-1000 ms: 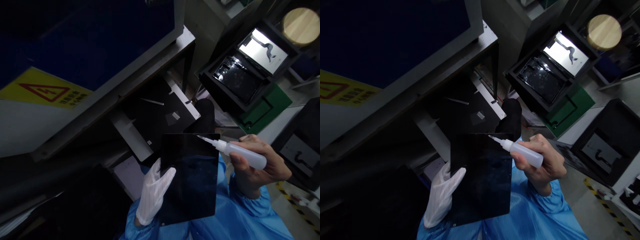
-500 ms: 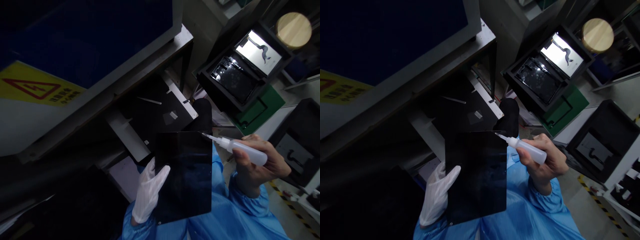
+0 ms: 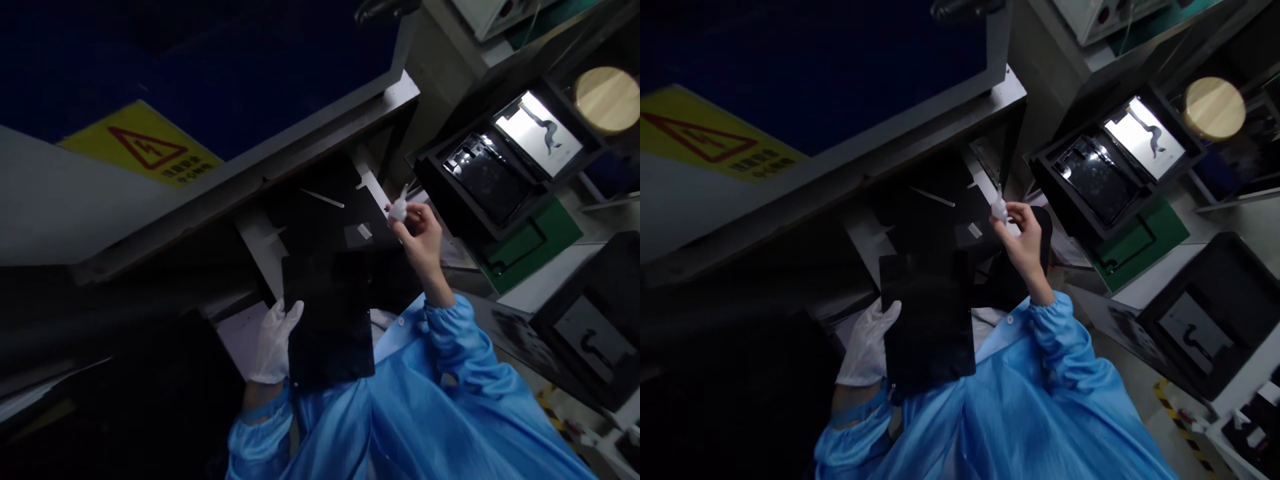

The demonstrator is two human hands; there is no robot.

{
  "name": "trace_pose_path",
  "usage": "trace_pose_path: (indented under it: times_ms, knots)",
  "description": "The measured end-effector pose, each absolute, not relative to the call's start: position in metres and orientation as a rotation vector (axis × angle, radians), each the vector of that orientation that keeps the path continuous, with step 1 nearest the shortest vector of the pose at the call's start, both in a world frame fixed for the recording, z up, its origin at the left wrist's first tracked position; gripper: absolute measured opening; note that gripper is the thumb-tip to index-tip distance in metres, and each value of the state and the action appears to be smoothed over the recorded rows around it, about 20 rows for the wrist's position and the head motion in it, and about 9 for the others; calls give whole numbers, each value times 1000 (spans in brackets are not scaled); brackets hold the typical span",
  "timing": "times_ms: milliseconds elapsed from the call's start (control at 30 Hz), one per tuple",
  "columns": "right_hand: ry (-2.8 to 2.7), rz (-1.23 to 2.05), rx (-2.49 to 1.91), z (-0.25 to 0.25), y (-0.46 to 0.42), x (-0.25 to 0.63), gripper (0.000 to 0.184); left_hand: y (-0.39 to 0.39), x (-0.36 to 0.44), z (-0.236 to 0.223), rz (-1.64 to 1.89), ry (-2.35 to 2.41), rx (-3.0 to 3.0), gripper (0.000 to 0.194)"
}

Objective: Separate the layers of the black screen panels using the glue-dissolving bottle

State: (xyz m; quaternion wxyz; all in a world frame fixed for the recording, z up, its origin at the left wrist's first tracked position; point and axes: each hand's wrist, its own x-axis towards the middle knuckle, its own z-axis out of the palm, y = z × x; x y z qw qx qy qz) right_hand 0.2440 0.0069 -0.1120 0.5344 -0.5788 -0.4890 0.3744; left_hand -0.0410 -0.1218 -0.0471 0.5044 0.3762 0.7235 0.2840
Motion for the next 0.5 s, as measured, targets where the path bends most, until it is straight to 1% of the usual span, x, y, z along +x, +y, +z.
trace_pose_path:
  times_ms: [33, 133, 200, 267, 400, 500]
  knots:
    - [-1228, 874, -1364, -124, 22, 237, 39, -121, -45, -48, 686, 1743, 863, 63]
    - [-1415, 826, -1345, -150, 56, 223, 31, -117, -51, -50, 678, 1773, 764, 95]
    - [-1495, 828, -1341, -162, 70, 220, 28, -114, -52, -50, 662, 1800, 723, 108]
    - [-1541, 837, -1350, -170, 78, 220, 27, -112, -53, -51, 659, 1814, 686, 111]
    - [-1591, 787, -1397, -175, 75, 227, 33, -110, -55, -57, 653, 1784, 632, 101]
    - [-1681, 668, -1506, -168, 56, 234, 36, -111, -56, -61, 644, 1770, 607, 98]
